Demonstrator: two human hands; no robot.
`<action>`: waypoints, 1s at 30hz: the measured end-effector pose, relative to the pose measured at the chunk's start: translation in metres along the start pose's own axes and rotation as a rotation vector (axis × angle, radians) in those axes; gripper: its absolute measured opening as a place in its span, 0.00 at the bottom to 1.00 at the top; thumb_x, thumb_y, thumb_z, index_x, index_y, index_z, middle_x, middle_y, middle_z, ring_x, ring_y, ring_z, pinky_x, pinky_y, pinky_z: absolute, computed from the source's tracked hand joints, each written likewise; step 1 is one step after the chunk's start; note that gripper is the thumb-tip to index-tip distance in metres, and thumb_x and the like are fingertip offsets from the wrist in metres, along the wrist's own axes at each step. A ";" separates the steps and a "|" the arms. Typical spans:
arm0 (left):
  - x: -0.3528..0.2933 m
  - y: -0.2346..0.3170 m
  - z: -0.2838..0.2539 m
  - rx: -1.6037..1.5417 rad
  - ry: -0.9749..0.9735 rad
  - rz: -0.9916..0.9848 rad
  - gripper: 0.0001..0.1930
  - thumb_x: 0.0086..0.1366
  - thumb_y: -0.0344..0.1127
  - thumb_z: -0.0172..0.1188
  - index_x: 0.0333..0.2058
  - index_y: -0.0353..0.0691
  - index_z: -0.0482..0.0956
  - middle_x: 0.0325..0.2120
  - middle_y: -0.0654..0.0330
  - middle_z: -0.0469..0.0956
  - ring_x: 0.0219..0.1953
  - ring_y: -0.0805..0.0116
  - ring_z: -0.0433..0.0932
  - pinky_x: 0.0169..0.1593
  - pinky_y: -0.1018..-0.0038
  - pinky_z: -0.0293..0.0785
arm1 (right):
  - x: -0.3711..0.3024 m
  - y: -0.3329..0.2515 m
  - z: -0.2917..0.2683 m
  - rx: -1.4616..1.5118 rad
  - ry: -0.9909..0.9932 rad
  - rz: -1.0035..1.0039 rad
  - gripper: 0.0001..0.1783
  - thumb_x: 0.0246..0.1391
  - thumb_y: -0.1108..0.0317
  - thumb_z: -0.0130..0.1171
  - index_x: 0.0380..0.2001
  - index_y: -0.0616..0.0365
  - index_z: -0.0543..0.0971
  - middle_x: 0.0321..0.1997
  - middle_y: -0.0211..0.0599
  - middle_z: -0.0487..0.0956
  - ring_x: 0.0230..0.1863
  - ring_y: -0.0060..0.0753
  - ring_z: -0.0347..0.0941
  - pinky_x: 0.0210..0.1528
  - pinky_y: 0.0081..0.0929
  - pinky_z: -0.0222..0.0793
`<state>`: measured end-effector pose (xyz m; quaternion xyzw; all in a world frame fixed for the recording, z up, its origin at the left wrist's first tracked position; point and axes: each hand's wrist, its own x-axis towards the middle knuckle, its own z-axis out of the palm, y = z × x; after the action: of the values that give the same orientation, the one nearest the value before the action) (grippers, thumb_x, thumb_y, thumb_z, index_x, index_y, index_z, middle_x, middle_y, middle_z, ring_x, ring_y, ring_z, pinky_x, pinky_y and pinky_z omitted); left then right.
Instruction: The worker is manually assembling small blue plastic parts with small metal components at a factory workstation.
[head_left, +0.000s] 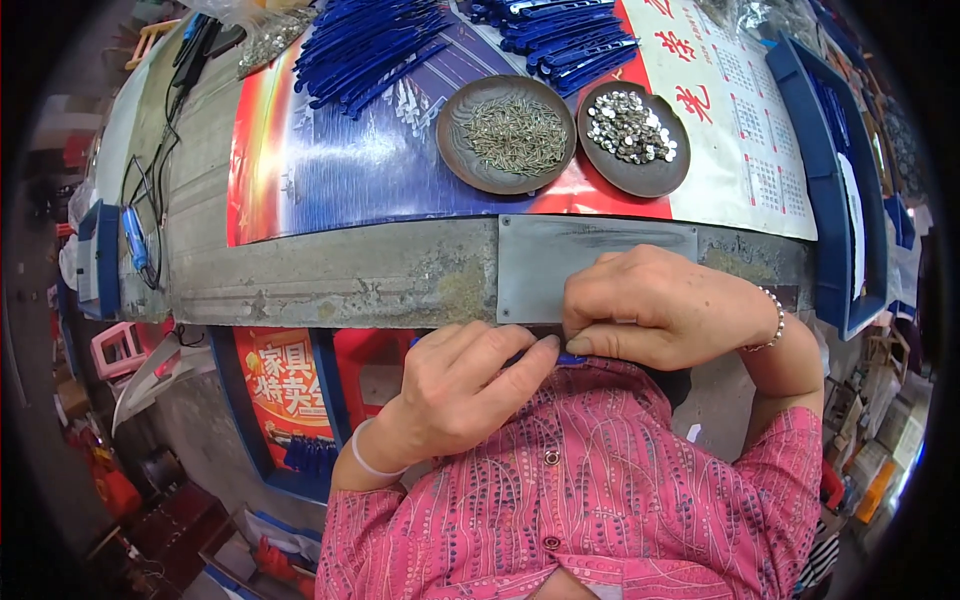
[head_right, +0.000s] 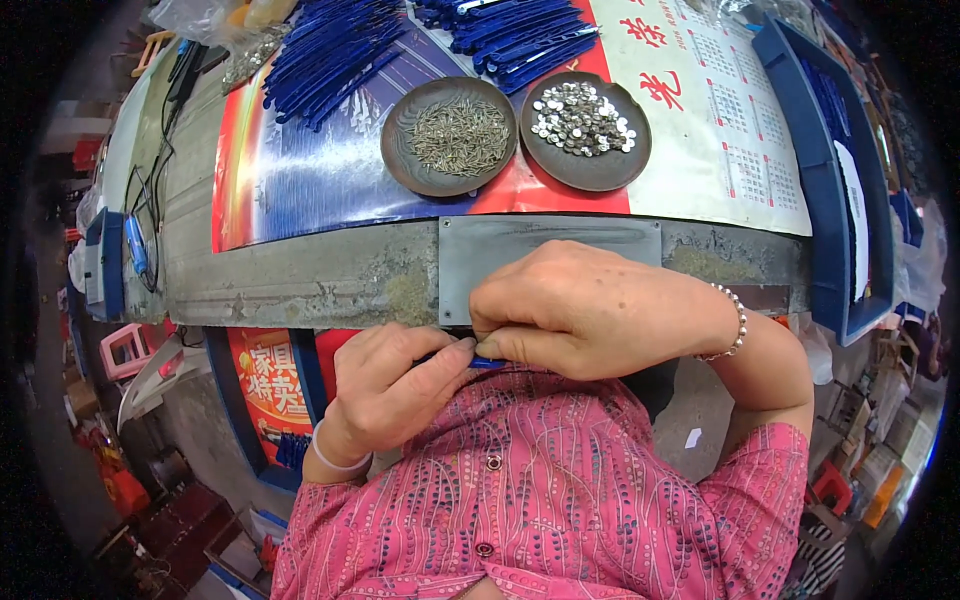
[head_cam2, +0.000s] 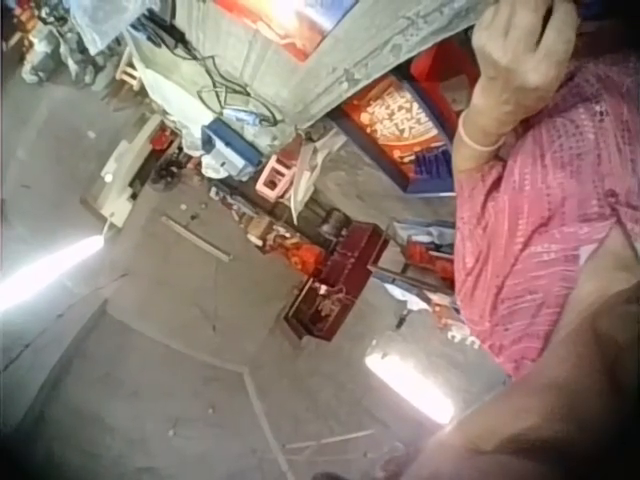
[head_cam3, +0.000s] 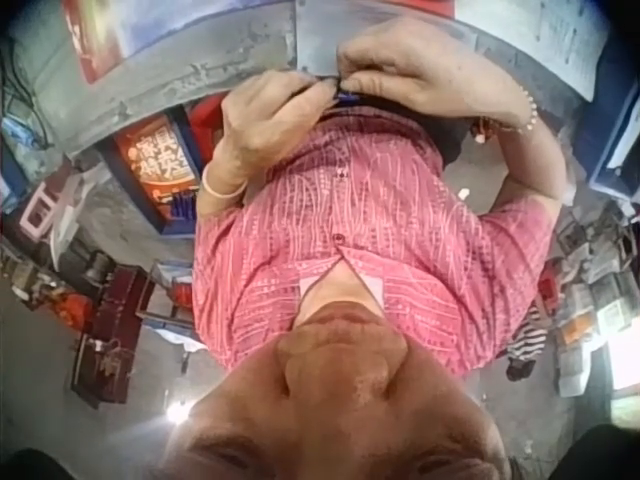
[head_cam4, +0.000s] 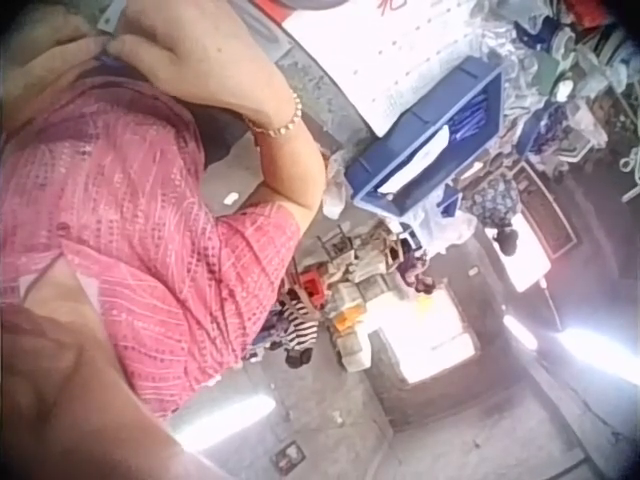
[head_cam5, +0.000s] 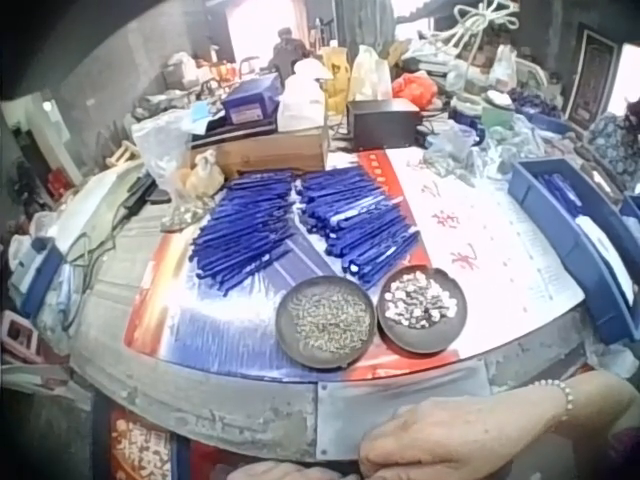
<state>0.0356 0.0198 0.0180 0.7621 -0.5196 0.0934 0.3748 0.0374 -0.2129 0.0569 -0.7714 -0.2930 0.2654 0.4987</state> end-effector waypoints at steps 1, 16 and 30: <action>0.000 0.000 0.001 -0.012 -0.007 -0.004 0.15 0.44 0.29 0.61 0.35 0.36 0.78 0.25 0.61 0.73 0.21 0.71 0.73 0.21 0.76 0.66 | 0.000 0.000 0.000 -0.050 -0.009 -0.039 0.08 0.52 0.67 0.58 0.28 0.60 0.73 0.26 0.41 0.73 0.31 0.48 0.70 0.35 0.36 0.64; 0.005 0.005 0.008 -0.171 -0.018 -0.340 0.11 0.49 0.20 0.61 0.33 0.33 0.74 0.23 0.54 0.74 0.23 0.57 0.75 0.26 0.68 0.70 | -0.003 -0.012 0.032 -0.837 0.276 -0.128 0.15 0.34 0.66 0.64 0.25 0.59 0.70 0.27 0.35 0.67 0.29 0.35 0.66 0.35 0.31 0.62; 0.012 0.013 0.033 -0.186 0.193 -0.219 0.18 0.50 0.19 0.58 0.43 0.30 0.73 0.27 0.52 0.76 0.24 0.59 0.76 0.26 0.70 0.73 | -0.018 0.000 0.038 -0.428 0.543 -0.095 0.14 0.37 0.70 0.66 0.25 0.60 0.71 0.30 0.41 0.72 0.30 0.43 0.71 0.32 0.32 0.67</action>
<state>0.0216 -0.0137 0.0074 0.7638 -0.4012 0.0764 0.4998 -0.0016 -0.2028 0.0458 -0.8865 -0.2343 -0.0404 0.3970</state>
